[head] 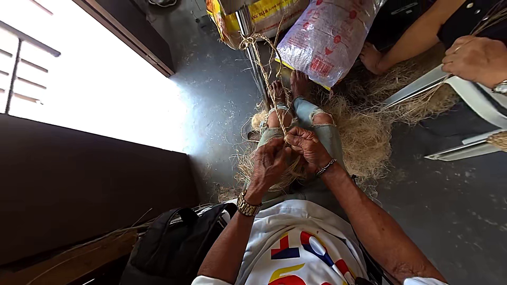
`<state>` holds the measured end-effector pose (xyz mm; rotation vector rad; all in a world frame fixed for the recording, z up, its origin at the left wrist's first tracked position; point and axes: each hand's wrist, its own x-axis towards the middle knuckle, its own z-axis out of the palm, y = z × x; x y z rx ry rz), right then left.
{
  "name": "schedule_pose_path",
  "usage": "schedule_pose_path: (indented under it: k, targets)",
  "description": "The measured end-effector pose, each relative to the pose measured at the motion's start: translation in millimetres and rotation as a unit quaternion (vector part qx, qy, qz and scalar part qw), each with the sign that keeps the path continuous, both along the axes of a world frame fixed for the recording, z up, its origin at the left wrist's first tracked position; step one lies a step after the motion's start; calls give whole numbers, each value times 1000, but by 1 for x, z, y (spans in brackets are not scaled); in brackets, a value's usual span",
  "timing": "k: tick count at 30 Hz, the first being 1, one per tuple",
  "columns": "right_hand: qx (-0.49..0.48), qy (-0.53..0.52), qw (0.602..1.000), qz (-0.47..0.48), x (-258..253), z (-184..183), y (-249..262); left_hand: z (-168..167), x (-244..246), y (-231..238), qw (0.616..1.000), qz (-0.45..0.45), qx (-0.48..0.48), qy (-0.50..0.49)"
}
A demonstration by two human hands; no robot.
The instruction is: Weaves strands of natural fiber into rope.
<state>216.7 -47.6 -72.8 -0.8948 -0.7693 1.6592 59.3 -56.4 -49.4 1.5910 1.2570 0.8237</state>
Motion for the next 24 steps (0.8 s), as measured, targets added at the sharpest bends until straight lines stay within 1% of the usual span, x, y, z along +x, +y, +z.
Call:
schedule_pose_path:
  k: [2,5,7,9,11,12,13,14,15,16,17,18,19,21,23,24]
  targets:
    - [-5,8,1000,0,5,0,0,1,-2,1,999,-7,-34,-33]
    - [-8,21,1000,9,11,-2,0,7,-30,0,990,-25,-102,-98]
    - [-6,18,1000,9,16,-3,1,8,-62,-2,982,-9,-127,-141]
    - [-7,15,1000,2,20,-5,0,8,-102,-3,975,14,-132,-178]
    - [-3,19,1000,-7,22,-8,-1,7,-143,-4,974,54,-123,-184]
    - [-2,21,1000,-8,22,-7,-1,7,-161,-4,976,94,-112,-160]
    - [0,24,1000,-8,21,-7,-2,7,-176,-5,979,149,-93,-101]
    - [1,24,1000,-7,19,-6,-2,7,-187,-4,976,209,-66,-4]
    - [4,23,1000,-5,18,-7,-2,8,-194,-4,957,265,-38,112]
    - [6,21,1000,-6,17,-7,-2,12,-198,-3,934,292,-20,204]
    - [8,17,1000,-6,18,-7,-1,18,-196,-2,919,302,3,255]
    - [10,13,1000,-7,18,-6,-1,24,-188,-1,913,302,32,273]
    - [11,10,1000,-6,18,-6,-1,30,-176,1,917,289,60,267]
    - [12,6,1000,2,16,-6,-1,41,-139,3,946,223,94,215]
    - [12,3,1000,9,13,-4,-1,45,-95,7,977,121,95,148]
    - [11,0,1000,10,11,-3,0,43,-73,10,986,69,90,123]
